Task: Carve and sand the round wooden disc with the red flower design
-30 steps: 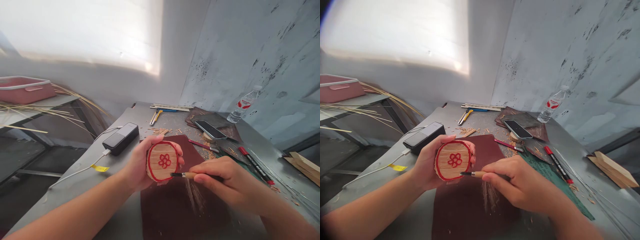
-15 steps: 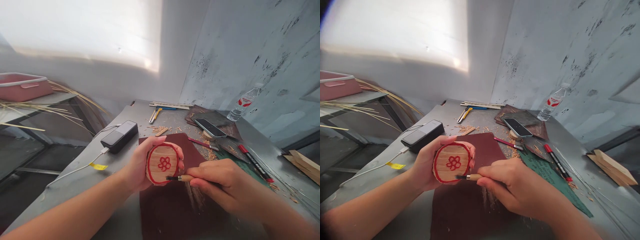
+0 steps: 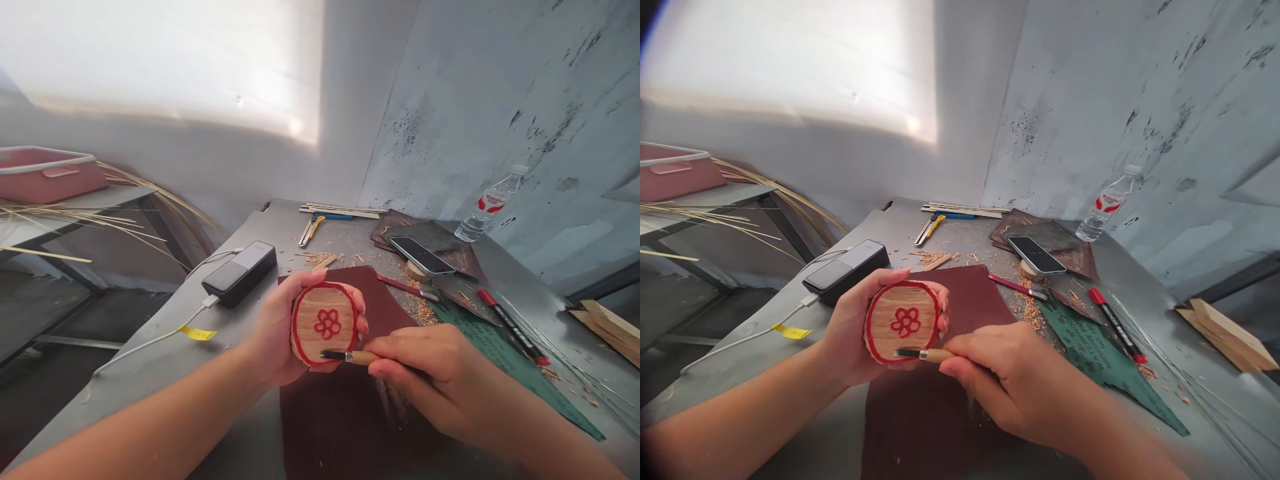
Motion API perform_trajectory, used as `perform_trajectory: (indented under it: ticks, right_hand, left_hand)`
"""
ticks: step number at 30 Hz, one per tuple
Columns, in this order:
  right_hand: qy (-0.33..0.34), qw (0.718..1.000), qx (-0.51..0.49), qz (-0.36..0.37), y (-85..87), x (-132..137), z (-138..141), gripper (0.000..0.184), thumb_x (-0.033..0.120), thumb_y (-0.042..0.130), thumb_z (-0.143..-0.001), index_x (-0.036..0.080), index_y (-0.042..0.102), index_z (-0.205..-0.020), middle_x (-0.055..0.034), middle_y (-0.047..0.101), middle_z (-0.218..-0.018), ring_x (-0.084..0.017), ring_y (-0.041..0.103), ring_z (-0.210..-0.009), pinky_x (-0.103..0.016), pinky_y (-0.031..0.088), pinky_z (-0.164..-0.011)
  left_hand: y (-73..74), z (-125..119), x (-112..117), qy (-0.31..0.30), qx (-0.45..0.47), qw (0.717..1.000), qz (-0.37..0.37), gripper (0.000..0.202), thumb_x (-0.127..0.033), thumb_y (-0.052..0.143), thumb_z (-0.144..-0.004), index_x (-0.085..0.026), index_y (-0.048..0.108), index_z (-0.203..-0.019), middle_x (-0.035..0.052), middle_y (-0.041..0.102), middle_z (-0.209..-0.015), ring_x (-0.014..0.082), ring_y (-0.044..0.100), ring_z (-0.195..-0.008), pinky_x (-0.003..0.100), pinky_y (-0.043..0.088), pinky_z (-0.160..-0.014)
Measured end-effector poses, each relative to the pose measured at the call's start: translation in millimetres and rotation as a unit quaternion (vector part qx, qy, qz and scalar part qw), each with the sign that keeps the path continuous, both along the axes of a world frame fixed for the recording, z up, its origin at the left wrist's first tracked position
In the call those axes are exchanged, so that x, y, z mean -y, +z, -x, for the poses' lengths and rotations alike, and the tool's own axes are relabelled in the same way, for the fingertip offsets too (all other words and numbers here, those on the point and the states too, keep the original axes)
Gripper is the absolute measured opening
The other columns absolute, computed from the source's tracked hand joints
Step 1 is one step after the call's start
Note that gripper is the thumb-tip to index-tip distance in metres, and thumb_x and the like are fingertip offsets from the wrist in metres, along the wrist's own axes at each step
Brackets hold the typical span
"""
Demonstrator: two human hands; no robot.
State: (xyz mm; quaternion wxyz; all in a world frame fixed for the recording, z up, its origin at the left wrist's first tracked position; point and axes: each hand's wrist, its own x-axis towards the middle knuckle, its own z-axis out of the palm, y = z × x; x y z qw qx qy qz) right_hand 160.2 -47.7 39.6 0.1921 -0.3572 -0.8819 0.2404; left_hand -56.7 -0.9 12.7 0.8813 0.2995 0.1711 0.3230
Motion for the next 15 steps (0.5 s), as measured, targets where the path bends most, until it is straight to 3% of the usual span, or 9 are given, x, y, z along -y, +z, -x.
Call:
perform_trajectory:
  ticks: [3,8,15]
  right_hand:
    - [0.004,1.0,0.008,0.023,1.2,3,5,0.027,0.034,0.053,-0.109,0.024,0.077,-0.109,0.0001,0.082,-0.098,-0.014,0.071,-0.081,-0.025,0.044,-0.07]
    - [-0.024,0.999,-0.009,0.033,6.3,1,-8,0.027,0.035,0.053,-0.108,0.022,0.075,-0.101,0.0033,0.075,-0.081,-0.011,0.065,-0.068,-0.025,0.041,-0.065]
    - [-0.035,0.998,0.018,0.041,13.6,-4,-24,0.025,0.036,0.054,-0.107,0.024,0.076,-0.105,0.0014,0.077,-0.084,-0.014,0.066,-0.07,-0.027,0.045,-0.066]
  left_hand:
    - [-1.7,-2,2,0.018,0.001,1.0,-0.009,0.05,-0.054,0.049,-0.09,-0.01,0.072,-0.087,0.0136,0.068,-0.083,0.0179,0.063,-0.065,0.023,0.052,-0.056]
    - [0.2,3,0,-0.001,0.028,0.999,-0.03,0.055,-0.057,0.044,-0.093,-0.01,0.072,-0.101,0.0154,0.071,-0.085,0.0212,0.064,-0.063,0.022,0.045,-0.044]
    - [10.2,10,-2,0.026,0.011,0.997,-0.073,0.062,-0.054,0.036,-0.095,-0.007,0.072,-0.111,0.0196,0.073,-0.089,0.0245,0.067,-0.067,0.022,0.044,-0.043]
